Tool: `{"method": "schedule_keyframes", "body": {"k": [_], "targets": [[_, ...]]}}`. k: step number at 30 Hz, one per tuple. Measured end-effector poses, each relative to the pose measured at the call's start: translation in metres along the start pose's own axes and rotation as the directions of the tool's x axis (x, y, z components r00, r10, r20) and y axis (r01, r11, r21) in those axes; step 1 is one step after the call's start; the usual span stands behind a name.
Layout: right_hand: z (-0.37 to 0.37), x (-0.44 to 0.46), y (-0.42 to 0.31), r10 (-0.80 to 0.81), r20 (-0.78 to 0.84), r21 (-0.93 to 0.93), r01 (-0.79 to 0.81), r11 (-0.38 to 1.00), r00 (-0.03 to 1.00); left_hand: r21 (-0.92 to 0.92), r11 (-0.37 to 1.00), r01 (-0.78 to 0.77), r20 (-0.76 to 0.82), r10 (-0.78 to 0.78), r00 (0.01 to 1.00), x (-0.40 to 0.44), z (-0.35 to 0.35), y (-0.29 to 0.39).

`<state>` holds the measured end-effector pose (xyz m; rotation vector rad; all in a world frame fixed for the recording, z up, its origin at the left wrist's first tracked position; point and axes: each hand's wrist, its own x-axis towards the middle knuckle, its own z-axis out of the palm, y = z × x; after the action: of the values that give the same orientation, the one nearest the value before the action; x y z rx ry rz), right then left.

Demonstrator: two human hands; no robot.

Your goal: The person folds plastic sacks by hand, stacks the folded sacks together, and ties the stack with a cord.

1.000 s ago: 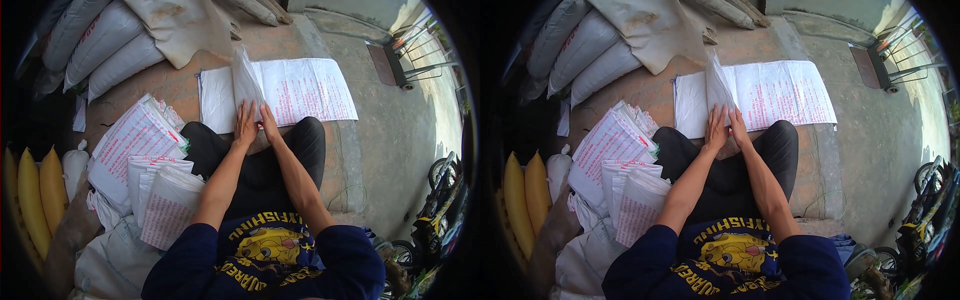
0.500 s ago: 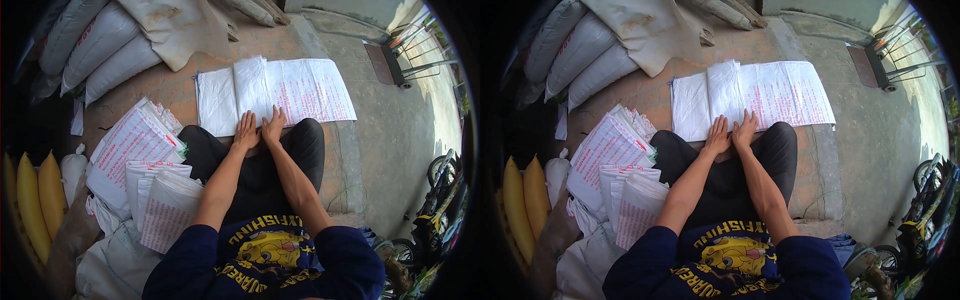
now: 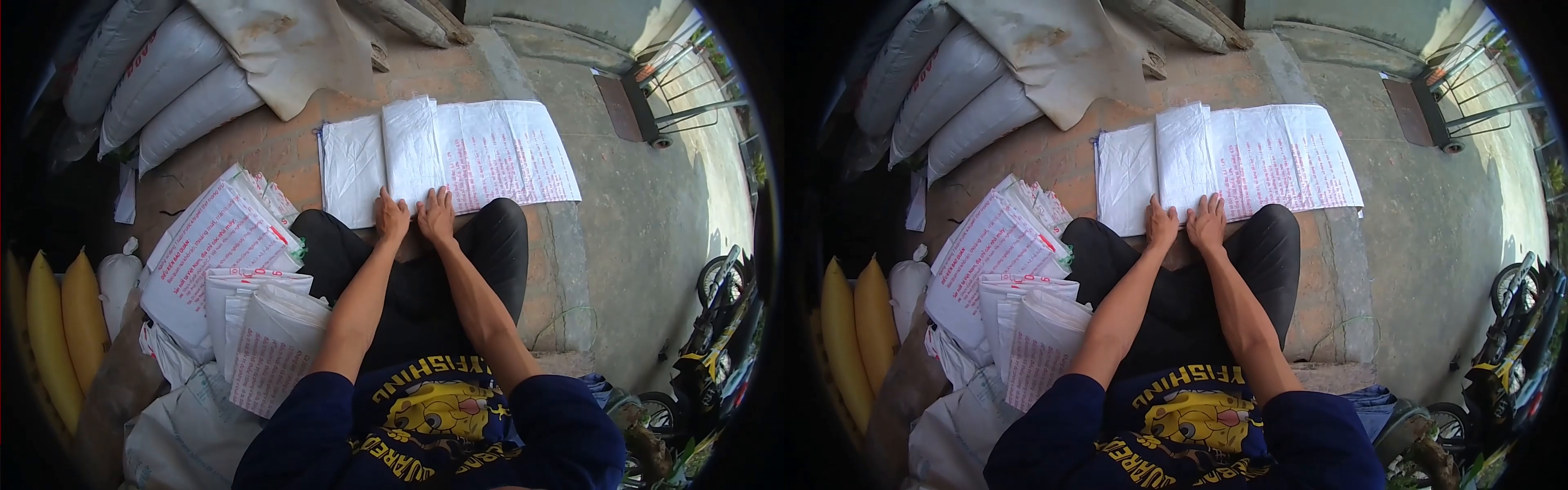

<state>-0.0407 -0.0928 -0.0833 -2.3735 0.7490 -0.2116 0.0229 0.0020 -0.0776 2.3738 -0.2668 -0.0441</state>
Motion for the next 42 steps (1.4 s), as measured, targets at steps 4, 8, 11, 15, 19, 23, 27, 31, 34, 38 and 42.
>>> {"method": "schedule_keyframes", "body": {"k": [4,8,11,15,19,23,27,31,34,38,42], "targets": [[-0.005,0.001,-0.001,-0.009,-0.009,0.015,0.009,1.000,1.000,-0.221,0.968,0.117,0.052,-0.109,0.993,0.017,0.017,-0.031],[-0.003,0.011,0.003,-0.025,-0.013,0.123,0.026,0.992,1.000,-0.397,0.915,0.072,-0.017,-0.086,0.996,0.018,0.008,-0.010],[-0.004,0.014,0.006,-0.045,-0.016,0.267,0.047,0.962,0.999,-0.296,0.943,-0.150,-0.255,0.073,0.964,0.007,-0.020,0.042],[-0.004,0.025,0.012,0.009,0.258,0.735,-0.202,0.648,0.966,-0.278,0.910,-0.307,-0.276,0.231,0.933,-0.004,-0.025,0.077],[-0.014,0.022,0.006,-0.213,0.346,0.854,-0.213,0.475,0.914,-0.205,0.866,-0.456,-0.255,0.402,0.879,-0.020,-0.026,0.091],[0.024,0.025,0.032,-0.388,0.305,0.939,-0.342,-0.029,0.870,-0.077,0.830,-0.553,-0.244,0.522,0.817,-0.023,-0.030,0.086],[0.008,0.020,0.009,-0.335,0.348,0.935,-0.349,0.058,0.876,-0.031,0.824,-0.565,-0.336,0.524,0.783,-0.024,-0.042,0.095],[-0.032,0.012,-0.019,-0.238,0.462,0.886,-0.457,0.076,0.855,-0.122,0.817,-0.563,-0.333,0.501,0.799,-0.019,-0.040,0.086],[-0.029,0.025,-0.007,-0.142,0.479,0.849,-0.415,0.326,0.866,-0.016,0.808,-0.589,-0.279,0.562,0.778,-0.015,-0.029,0.066],[-0.065,0.021,-0.030,-0.071,0.388,0.922,-0.387,0.027,0.919,-0.008,0.772,-0.635,-0.117,0.630,0.768,-0.026,-0.025,0.067],[-0.068,0.029,-0.027,-0.033,0.442,0.897,-0.442,0.009,0.896,-0.131,0.715,-0.687,-0.090,0.682,0.726,-0.036,-0.019,0.073]]}}
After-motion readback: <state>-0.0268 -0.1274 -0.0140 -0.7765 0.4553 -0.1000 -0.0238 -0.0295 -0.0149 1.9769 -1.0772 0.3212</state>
